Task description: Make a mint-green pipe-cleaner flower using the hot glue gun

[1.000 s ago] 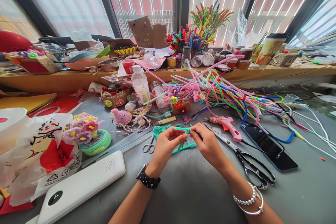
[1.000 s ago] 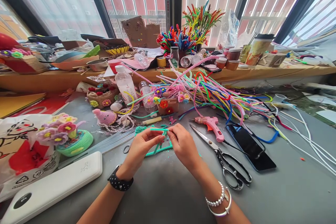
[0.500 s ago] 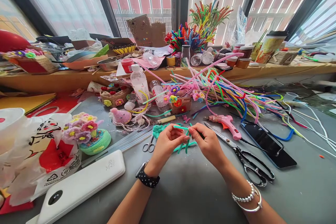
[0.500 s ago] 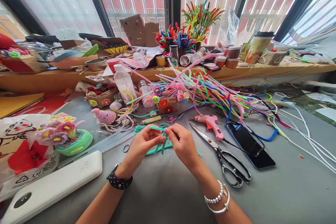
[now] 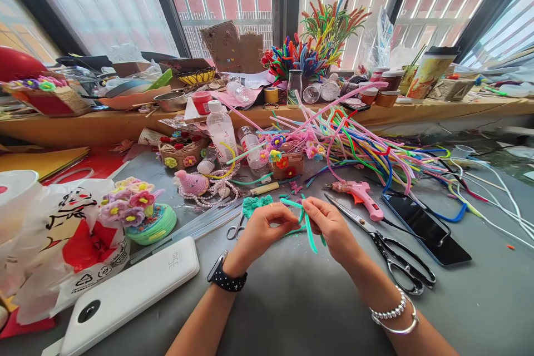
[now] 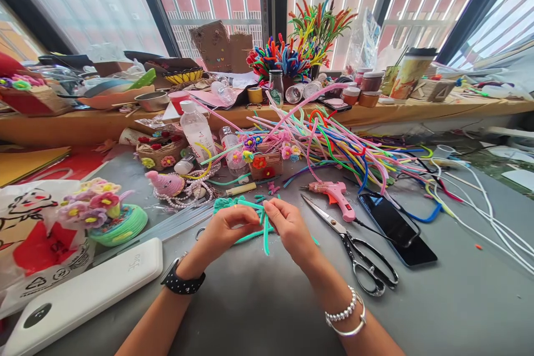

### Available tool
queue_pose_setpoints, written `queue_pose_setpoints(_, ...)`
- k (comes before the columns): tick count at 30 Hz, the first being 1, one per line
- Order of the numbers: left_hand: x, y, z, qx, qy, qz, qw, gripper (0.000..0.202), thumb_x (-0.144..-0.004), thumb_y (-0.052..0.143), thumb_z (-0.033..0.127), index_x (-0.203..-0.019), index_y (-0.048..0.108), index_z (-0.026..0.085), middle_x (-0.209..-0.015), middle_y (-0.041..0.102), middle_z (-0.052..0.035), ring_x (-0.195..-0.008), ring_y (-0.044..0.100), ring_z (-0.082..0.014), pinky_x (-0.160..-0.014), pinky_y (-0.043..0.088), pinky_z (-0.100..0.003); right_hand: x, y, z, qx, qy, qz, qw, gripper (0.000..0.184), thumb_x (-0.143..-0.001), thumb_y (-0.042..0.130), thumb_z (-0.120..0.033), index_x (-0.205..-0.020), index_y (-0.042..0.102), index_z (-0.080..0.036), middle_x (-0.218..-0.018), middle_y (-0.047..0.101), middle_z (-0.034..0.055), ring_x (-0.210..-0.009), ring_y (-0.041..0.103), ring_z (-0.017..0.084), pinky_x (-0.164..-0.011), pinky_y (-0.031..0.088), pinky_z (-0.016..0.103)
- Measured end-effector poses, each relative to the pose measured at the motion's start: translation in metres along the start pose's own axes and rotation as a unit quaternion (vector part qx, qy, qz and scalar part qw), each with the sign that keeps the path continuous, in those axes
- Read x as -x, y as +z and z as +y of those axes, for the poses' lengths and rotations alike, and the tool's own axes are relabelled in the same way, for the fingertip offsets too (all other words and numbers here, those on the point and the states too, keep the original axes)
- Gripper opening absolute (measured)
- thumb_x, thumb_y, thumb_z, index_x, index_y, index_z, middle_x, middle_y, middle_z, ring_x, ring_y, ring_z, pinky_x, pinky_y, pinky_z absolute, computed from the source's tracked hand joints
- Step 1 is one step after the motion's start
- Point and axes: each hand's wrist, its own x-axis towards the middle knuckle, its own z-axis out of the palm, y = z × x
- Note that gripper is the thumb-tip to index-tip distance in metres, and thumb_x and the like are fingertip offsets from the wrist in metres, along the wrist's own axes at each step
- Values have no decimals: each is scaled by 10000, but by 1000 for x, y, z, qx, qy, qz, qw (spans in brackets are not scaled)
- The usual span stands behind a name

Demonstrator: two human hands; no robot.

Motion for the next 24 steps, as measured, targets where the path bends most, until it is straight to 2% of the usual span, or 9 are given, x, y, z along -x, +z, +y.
queue_pose_setpoints(4,0,-5,-3,-127,98,49,986,70,-718,619,201,-685,677,180,-678,625,-28,-665,565,-128,-653,452,-245,2,-2,-6,-34,45,-72,996,333,-819,462,-411,-603,355,-181,-532,207,-73,-468,165,60,-424,132,229)
queue_pose_setpoints(8,-1,-6,-2,-141,142,86,976,103,-733,593,149,-728,687,191,-737,611,-40,-698,582,-131,-642,470,-243,3,-7,-10,-3,58,-148,987,331,-818,467,-408,-600,385,-172,-532,228,-70,-472,167,58,-429,130,230)
queue_pose_setpoints(12,-1,-6,0,-177,185,130,958,92,-719,616,182,-706,700,217,-837,588,-65,-794,572,-163,-686,474,-284,4,-11,-11,52,39,-211,975,367,-823,456,-416,-564,373,-169,-523,266,-61,-486,221,60,-443,166,227)
queue_pose_setpoints(15,0,-8,2,-205,205,137,947,76,-706,634,206,-699,707,225,-767,578,-55,-763,555,-162,-681,459,-288,3,-14,-13,88,29,-251,964,373,-822,452,-425,-564,392,-163,-524,297,-56,-496,248,61,-455,187,225)
queue_pose_setpoints(17,1,-11,3,-194,173,91,961,83,-713,626,204,-745,702,212,-710,602,-39,-687,555,-139,-640,453,-264,3,-15,-14,110,24,-266,957,382,-820,451,-431,-555,389,-162,-520,304,-57,-493,249,60,-456,194,223)
queue_pose_setpoints(20,2,-16,6,-114,75,7,991,121,-733,596,210,-812,681,175,-742,650,-41,-674,584,-131,-611,463,-231,2,-14,-14,149,22,-267,952,387,-819,442,-437,-552,381,-165,-513,293,-60,-489,247,60,-451,203,218)
queue_pose_setpoints(22,2,-18,8,-51,17,-15,998,143,-737,586,234,-817,674,154,-784,657,-54,-727,603,-147,-641,479,-234,2,-12,-12,184,21,-262,947,373,-814,446,-429,-556,391,-165,-518,295,-59,-494,257,62,-452,216,214)
queue_pose_setpoints(24,2,-18,11,-5,-23,-8,1000,154,-725,598,259,-791,666,137,-792,656,-61,-747,607,-159,-664,488,-247,2,-9,-9,224,16,-251,942,350,-809,450,-407,-559,406,-166,-524,309,-54,-503,275,68,-459,231,212)
